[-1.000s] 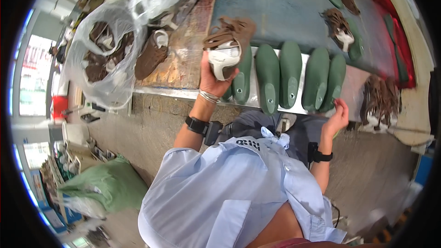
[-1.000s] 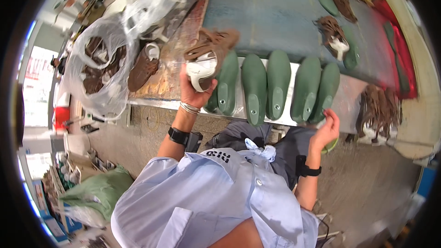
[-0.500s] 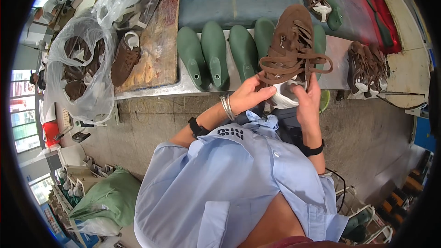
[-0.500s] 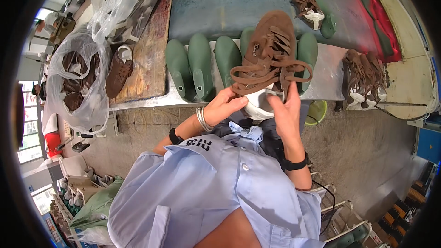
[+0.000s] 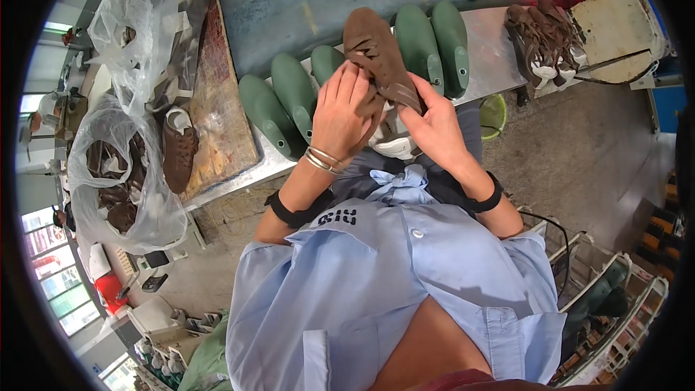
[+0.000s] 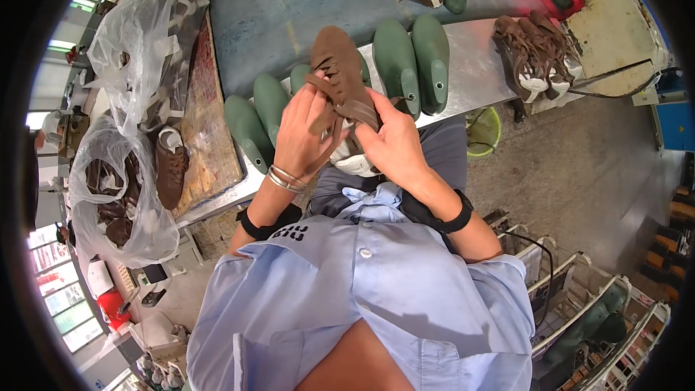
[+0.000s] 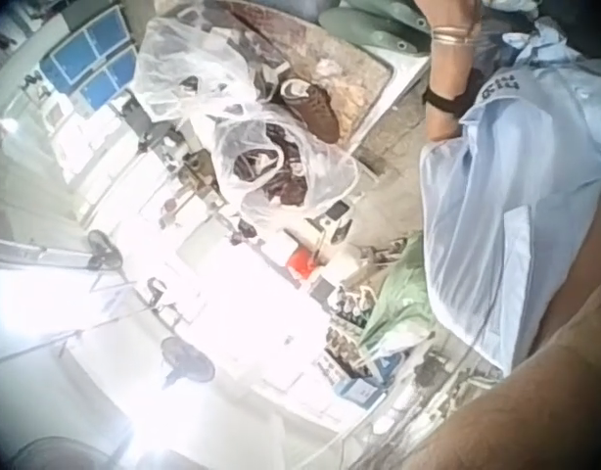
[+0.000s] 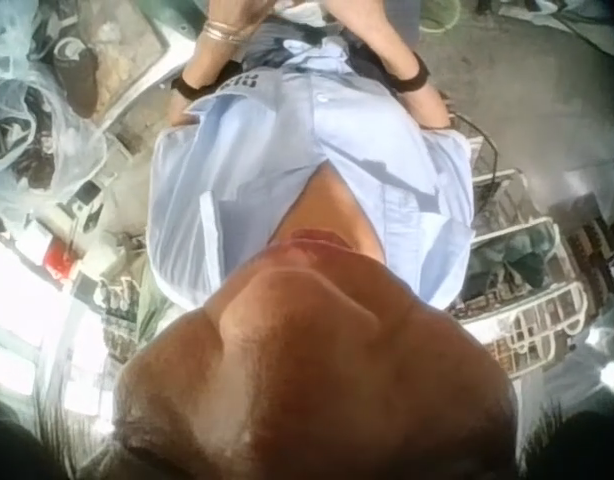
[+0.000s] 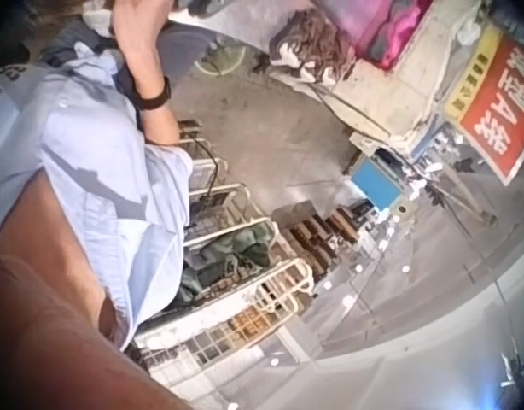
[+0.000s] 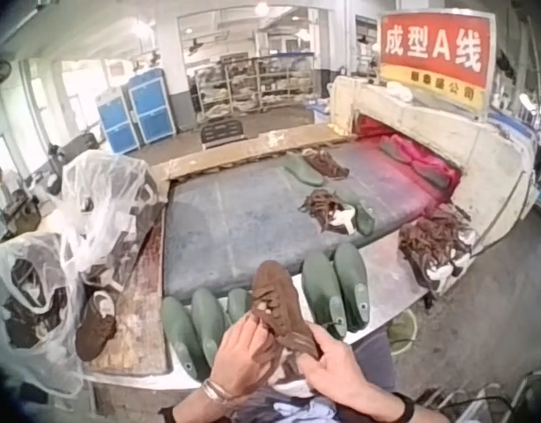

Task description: Sorting green shoe lasts and matching them with corresponding brown shoe uppers on a manufacturing conveyor belt.

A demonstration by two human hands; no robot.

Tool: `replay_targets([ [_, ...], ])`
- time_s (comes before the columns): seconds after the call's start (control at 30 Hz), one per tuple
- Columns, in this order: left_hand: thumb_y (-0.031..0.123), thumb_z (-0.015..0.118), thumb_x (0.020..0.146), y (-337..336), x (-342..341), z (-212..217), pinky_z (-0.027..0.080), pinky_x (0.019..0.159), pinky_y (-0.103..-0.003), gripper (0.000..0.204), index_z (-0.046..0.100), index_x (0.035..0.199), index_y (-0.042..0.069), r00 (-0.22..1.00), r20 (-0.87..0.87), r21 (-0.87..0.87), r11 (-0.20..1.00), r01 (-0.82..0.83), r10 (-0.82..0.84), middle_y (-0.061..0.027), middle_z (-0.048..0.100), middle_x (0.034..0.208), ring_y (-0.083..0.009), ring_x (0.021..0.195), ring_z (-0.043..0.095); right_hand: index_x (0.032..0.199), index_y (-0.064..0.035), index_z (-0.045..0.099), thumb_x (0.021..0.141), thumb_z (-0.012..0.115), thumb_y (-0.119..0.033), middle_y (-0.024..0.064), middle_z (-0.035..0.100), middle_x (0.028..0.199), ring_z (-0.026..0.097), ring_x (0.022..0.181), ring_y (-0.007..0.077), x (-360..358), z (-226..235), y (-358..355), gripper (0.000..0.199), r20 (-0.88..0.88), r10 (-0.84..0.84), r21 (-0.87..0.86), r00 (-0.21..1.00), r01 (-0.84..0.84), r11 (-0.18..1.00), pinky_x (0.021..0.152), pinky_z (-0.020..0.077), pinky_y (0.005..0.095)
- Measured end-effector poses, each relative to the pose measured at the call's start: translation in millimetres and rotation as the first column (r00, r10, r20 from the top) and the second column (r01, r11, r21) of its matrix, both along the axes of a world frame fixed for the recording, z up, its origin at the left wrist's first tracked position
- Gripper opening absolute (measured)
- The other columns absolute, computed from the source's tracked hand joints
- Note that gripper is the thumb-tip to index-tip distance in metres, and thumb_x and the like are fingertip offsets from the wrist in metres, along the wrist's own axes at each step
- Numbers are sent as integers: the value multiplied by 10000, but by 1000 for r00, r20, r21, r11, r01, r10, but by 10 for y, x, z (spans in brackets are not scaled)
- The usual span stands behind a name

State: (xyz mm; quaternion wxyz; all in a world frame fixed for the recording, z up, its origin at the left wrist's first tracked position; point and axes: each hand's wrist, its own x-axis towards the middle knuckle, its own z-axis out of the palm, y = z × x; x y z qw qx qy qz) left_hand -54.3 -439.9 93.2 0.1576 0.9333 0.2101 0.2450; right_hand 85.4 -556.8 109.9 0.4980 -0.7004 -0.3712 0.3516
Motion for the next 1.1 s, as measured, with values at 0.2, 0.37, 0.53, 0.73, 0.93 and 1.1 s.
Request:
replay_targets([
  [0.2, -4, 668, 720, 90, -19, 224, 525, 830, -307, 431, 621, 1145, 46, 977, 215, 79, 997, -6, -11, -110, 658, 1069, -249, 953, 647, 1260, 55, 490, 792, 479, -33, 144, 657, 881, 575, 681, 139, 53, -105, -14, 476, 18, -29, 143, 999, 26, 989, 653, 474, 273],
  [0.37, 12, 678, 797, 149, -85, 298, 486, 659, -185, 273, 666, 1069, -14, 916, 299, -396, 908, -135, 267, -88, 690, 818, -40, 712, 603, 1253, 68, 494, 779, 450, -25, 153, 654, 874, 581, 714, 156, 115, -98, 20, 484, -73, 106, 156, 992, -94, 983, 686, 477, 292],
  [0.53, 12, 674, 830, 257, -145, 394, 499, 669, -197, 247, 639, 1045, -104, 846, 342, -813, 581, 48, 409, -73, 690, 890, -81, 769, 623, 1243, 79, 499, 783, 444, -7, 122, 646, 968, 566, 846, 118, 80, -35, -6, 471, -165, 185, 90, 969, -172, 981, 765, 459, 261],
  [0.73, 158, 680, 858, 814, -254, 418, 396, 595, -183, 220, 687, 980, -24, 873, 245, -675, 720, -160, 423, 37, 627, 780, -26, 673, 506, 1201, 98, 532, 785, 487, -21, 98, 633, 1017, 569, 896, 120, 71, 26, 44, 435, -564, 243, -36, 790, -317, 948, 802, 450, 250],
  [0.93, 158, 644, 882, 922, -423, 538, 404, 642, -185, 192, 688, 944, -18, 803, 336, -574, 783, -240, 493, 22, 619, 782, -32, 719, 517, 903, 33, 589, 813, 548, -91, 55, 613, 815, 607, 713, 116, 31, -153, 56, 159, -756, -11, -170, 654, -179, 969, 578, 470, 246],
  [1.1, 134, 655, 870, 448, -519, 499, 443, 830, -256, 201, 674, 1023, 5, 928, 363, -464, 881, 95, 91, -62, 657, 971, -136, 929, 585, 1198, 75, 541, 815, 506, -55, 96, 616, 1007, 521, 891, 121, 65, -95, 253, 406, -543, 34, -50, 839, -73, 996, 792, 419, 256],
])
